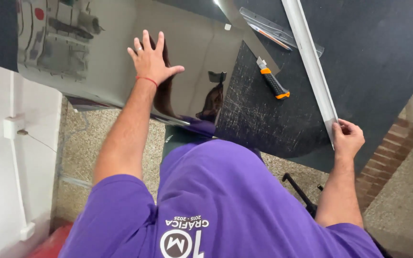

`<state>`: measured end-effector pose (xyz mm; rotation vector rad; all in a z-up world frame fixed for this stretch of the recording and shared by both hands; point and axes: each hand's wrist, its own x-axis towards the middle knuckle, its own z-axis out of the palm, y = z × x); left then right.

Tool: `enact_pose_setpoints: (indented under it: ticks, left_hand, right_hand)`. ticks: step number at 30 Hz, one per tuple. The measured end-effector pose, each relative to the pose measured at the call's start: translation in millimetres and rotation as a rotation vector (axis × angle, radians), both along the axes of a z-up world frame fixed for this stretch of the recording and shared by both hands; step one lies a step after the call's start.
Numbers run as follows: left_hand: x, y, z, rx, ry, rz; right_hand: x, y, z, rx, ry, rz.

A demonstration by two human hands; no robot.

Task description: Measuring, cutting, and rolling a piece of vinyl film on a work table in a print shop.

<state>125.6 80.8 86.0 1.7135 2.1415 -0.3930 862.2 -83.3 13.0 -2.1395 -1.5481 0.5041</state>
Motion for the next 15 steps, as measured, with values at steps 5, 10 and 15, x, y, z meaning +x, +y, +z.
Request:
enact_pose_setpoints:
  ticks: [5,10,15]
  left_hand:
    - [-38,-29,-37,0.146,-0.097,-0.125]
    - [-62,-48,-28,0.214,-0.260,-0.166]
    - [-82,-63,-54,0.271,-0.236,-0.252]
  right_hand:
    - [-82,39,19,0.197,-0.442,0.211]
    - [-348,125,45,0.288,-0.230,0.429]
    - [-478,186,-18,0.344,-0.225,0.498]
